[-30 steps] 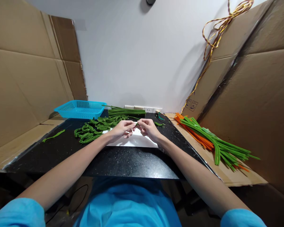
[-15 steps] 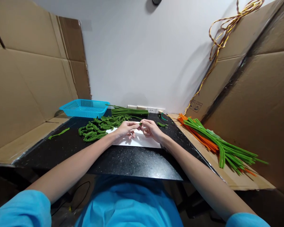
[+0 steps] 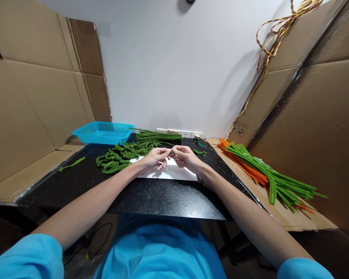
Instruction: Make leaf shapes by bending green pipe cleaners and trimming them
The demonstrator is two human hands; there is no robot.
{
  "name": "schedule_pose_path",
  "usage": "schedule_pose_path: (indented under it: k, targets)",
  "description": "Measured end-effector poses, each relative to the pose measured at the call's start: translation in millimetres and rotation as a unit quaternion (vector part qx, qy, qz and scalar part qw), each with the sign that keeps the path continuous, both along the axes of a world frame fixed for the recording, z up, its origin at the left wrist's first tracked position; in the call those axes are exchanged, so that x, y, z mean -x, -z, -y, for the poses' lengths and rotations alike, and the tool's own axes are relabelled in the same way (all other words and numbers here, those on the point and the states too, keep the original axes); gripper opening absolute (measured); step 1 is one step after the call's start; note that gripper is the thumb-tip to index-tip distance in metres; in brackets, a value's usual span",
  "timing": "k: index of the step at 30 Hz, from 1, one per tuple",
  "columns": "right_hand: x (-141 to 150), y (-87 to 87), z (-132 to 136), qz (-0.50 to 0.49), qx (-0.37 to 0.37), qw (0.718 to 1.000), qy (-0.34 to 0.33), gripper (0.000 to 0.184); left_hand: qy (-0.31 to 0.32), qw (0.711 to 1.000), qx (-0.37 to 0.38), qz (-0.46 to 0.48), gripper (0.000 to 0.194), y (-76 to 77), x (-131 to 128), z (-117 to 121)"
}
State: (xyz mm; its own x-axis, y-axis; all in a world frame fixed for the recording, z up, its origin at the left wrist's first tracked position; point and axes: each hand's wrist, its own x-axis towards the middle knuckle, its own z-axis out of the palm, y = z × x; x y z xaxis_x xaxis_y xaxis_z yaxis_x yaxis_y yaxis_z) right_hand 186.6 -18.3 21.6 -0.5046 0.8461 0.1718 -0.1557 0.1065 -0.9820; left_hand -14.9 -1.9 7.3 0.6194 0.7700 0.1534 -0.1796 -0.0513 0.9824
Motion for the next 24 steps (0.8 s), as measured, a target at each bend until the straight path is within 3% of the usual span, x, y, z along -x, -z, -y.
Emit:
schedule_pose_path:
  k: [4, 10, 24]
  targets:
    - [-0.8, 0.2, 0.7, 0.001, -0.021, 1.0, 0.002, 0.044, -0.01, 1.0, -0.012, 0.027, 0.019, 11.2, -6.1, -2.6]
    - [-1.1, 2.3, 0.1, 0.001, -0.035, 0.999, 0.016, 0.046, -0.046, 0.998, -0.024, 0.041, 0.022, 25.5, -15.9, -10.7]
    - [-2.6, 10.0, -2.8, 0.021, -0.032, 0.999, 0.007, 0.042, -0.041, 0.997, -0.036, -0.057, 0.024, 27.9, -3.1, -17.1]
